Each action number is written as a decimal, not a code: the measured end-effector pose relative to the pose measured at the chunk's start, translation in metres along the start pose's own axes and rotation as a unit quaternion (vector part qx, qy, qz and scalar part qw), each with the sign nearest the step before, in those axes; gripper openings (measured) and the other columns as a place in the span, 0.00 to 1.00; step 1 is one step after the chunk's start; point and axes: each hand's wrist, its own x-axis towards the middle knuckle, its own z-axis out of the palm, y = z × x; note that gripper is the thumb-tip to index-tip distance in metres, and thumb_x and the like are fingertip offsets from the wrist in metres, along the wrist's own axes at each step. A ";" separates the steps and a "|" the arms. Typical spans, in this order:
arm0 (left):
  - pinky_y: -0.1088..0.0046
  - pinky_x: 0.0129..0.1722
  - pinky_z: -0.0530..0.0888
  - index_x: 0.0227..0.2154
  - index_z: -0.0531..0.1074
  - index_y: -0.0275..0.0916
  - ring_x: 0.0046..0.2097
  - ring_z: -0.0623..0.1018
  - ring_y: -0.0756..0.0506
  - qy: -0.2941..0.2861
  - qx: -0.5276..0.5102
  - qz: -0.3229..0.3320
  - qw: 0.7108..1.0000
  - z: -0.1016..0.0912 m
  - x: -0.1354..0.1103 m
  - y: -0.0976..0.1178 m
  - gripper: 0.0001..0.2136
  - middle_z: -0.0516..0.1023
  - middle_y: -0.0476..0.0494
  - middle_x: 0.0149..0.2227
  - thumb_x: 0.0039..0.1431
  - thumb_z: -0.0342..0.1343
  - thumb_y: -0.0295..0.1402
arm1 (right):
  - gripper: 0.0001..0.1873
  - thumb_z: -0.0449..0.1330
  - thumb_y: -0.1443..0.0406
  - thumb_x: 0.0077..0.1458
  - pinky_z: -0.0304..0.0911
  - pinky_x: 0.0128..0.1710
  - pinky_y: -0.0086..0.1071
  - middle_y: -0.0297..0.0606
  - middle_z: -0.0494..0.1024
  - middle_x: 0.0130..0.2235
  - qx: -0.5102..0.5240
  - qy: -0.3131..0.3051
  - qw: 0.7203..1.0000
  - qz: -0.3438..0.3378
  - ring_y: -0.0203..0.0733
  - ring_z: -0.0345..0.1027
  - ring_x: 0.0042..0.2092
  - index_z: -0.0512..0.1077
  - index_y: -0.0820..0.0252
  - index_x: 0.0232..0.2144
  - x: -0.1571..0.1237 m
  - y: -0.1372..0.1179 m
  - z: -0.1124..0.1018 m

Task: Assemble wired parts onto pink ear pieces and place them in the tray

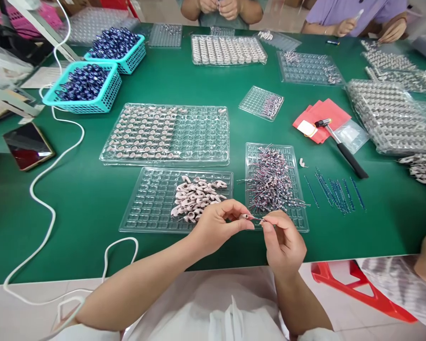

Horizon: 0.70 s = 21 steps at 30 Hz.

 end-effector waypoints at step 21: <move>0.77 0.30 0.69 0.30 0.78 0.37 0.29 0.72 0.52 0.037 0.094 0.106 0.989 -0.002 0.001 -0.008 0.05 0.77 0.51 0.26 0.53 0.69 0.29 | 0.15 0.59 0.78 0.57 0.66 0.36 0.37 0.34 0.75 0.34 -0.003 -0.009 1.000 -0.015 0.39 0.69 0.36 0.74 0.55 0.41 0.002 0.000 0.000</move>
